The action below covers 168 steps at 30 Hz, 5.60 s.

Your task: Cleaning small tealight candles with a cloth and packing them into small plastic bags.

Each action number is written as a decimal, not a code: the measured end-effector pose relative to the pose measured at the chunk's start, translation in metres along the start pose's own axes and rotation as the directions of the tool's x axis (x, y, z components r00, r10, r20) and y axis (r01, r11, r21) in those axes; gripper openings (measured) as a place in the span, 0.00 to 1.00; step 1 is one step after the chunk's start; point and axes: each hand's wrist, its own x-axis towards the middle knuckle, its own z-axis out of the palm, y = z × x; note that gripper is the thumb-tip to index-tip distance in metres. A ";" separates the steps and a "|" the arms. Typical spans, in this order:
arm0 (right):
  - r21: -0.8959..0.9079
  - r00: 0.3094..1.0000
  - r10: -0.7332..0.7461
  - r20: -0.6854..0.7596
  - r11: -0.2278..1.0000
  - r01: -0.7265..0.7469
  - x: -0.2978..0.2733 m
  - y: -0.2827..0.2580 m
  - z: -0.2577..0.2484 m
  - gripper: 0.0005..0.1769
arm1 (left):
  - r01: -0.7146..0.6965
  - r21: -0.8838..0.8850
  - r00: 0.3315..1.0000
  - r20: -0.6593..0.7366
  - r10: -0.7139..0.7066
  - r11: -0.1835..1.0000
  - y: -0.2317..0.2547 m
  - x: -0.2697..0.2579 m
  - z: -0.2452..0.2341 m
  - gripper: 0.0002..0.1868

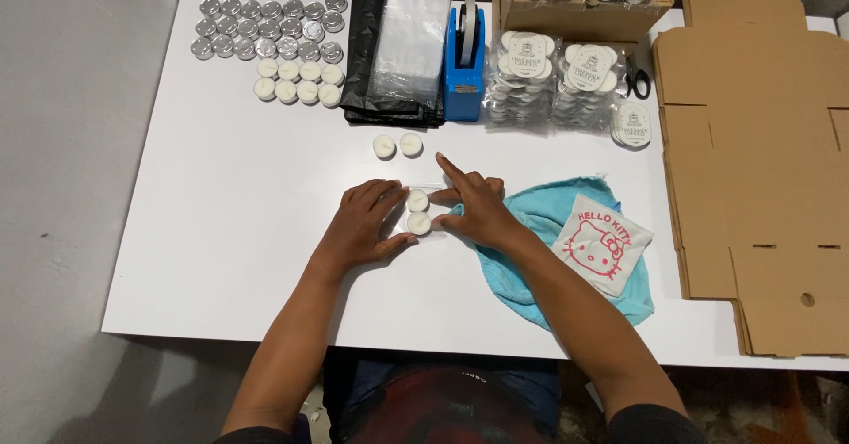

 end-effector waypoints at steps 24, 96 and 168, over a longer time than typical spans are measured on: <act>-0.372 0.990 0.035 -0.138 0.924 -0.084 0.018 0.022 -0.015 0.19 | 0.142 -0.027 0.990 0.017 -0.141 0.990 -0.020 -0.011 -0.034 0.40; 0.035 0.999 -0.033 0.021 0.999 0.033 -0.013 0.008 -0.009 0.27 | 0.069 0.020 0.997 0.045 -0.070 0.997 0.002 0.002 -0.013 0.41; -0.292 0.999 -0.041 0.028 0.955 0.047 -0.004 0.022 -0.001 0.27 | 0.067 -0.111 0.997 0.048 -0.063 0.992 -0.016 -0.008 -0.020 0.37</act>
